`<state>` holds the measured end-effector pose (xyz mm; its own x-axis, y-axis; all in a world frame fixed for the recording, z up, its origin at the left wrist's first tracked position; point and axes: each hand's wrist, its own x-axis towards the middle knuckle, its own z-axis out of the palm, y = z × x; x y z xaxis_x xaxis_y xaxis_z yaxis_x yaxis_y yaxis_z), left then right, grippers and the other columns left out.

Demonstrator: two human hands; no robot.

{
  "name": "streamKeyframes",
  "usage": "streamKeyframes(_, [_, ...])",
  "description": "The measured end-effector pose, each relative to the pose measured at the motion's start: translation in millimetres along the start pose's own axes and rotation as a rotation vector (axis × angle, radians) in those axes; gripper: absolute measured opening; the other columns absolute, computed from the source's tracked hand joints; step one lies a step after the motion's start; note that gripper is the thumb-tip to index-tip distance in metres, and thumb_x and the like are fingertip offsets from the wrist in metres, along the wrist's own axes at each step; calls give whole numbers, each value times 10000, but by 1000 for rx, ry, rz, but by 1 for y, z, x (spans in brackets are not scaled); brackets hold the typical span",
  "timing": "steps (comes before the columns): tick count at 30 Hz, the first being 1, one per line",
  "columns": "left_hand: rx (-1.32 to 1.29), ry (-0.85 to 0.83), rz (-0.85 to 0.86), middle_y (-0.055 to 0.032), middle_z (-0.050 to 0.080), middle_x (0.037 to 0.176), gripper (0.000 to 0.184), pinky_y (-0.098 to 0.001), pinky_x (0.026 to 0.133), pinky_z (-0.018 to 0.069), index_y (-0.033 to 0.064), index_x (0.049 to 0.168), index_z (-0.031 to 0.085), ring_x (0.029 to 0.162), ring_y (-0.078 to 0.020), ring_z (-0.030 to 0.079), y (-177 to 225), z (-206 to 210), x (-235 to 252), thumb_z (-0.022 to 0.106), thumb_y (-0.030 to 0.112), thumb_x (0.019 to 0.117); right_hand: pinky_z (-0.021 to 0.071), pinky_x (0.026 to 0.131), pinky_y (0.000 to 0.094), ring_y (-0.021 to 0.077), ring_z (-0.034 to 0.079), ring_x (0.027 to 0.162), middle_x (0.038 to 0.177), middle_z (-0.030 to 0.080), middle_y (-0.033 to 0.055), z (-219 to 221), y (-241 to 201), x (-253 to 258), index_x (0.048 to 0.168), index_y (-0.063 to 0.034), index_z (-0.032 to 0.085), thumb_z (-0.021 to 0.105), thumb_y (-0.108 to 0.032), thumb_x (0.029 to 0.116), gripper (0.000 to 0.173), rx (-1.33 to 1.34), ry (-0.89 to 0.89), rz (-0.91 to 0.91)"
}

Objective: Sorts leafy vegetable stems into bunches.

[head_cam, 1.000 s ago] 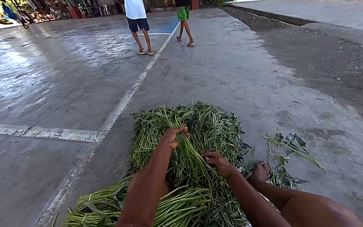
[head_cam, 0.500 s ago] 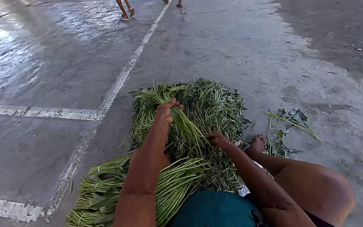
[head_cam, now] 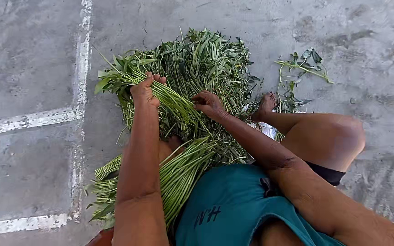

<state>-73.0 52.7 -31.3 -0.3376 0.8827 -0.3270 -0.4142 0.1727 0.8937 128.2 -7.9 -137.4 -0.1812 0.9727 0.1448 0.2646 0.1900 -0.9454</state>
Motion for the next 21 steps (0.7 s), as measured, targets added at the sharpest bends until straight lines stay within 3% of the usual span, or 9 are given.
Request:
streamKeyframes(3, [-15, -10, -6, -106, 682, 836, 101, -415, 721, 658, 26, 1135, 545, 763, -255, 742, 1, 0, -1, 564, 65, 1044, 573, 860, 432, 275, 680, 991, 1201, 671, 208, 4, 8, 2, 1279, 47, 635, 793, -56, 822, 494, 73, -130, 79])
streamKeyframes(5, [-28, -27, -23, -108, 687, 833, 86, -415, 723, 659, 31, 1123, 547, 766, -255, 745, 1, -2, 1, 556, 73, 1048, 577, 863, 422, 255, 686, 994, 1216, 674, 207, 4, 14, 3, 1294, 50, 624, 719, 5, 816, 490, 182, -139, 143])
streamKeyframes(9, [-43, -71, -47, -114, 693, 834, 72, -430, 749, 655, 29, 1103, 571, 782, -259, 746, 5, -6, 0, 550, 69, 1048, 550, 921, 418, 235, 663, 1070, 1306, 645, 181, -10, 33, 10, 1316, 16, 635, 648, -30, 852, 466, 263, -45, 232])
streamKeyframes(12, [-55, -107, -62, -102, 696, 837, 61, -424, 760, 654, 39, 1088, 575, 791, -252, 745, 5, -6, -1, 537, 68, 1051, 563, 944, 397, 233, 688, 1053, 1226, 683, 199, -13, 45, 8, 1304, 39, 647, 669, -33, 903, 407, 211, -161, 198])
streamKeyframes(14, [-65, -115, -68, -99, 696, 831, 63, -425, 769, 650, 44, 1079, 581, 790, -248, 744, 6, -6, 0, 530, 71, 1054, 570, 919, 387, 203, 705, 962, 1091, 729, 172, -8, 54, 4, 1153, 46, 721, 678, -42, 933, 241, 114, -154, 94])
streamKeyframes(16, [-67, -112, -72, -95, 695, 826, 73, -428, 775, 648, 46, 1070, 592, 793, -245, 743, 9, -6, -1, 528, 80, 1058, 565, 875, 369, 163, 692, 896, 1014, 738, 147, -5, 56, 0, 1085, 41, 741, 653, -53, 952, 185, 103, -159, 42])
streamKeyframes(19, [-59, -152, -93, -73, 686, 828, 80, -409, 773, 644, 59, 1077, 596, 779, -223, 731, 9, -8, -5, 523, 88, 1061, 565, 835, 364, 157, 677, 886, 1011, 720, 138, -10, 55, -8, 1093, 41, 721, 642, -83, 910, 235, 195, -210, 82])
streamKeyframes(21, [-50, -174, -87, -72, 682, 820, 83, -406, 747, 643, 55, 1087, 594, 751, -221, 723, 10, -5, -6, 521, 79, 1057, 560, 877, 386, 191, 671, 965, 1123, 695, 160, -15, 41, -6, 1210, 37, 667, 634, -136, 918, 340, 272, -286, 165])
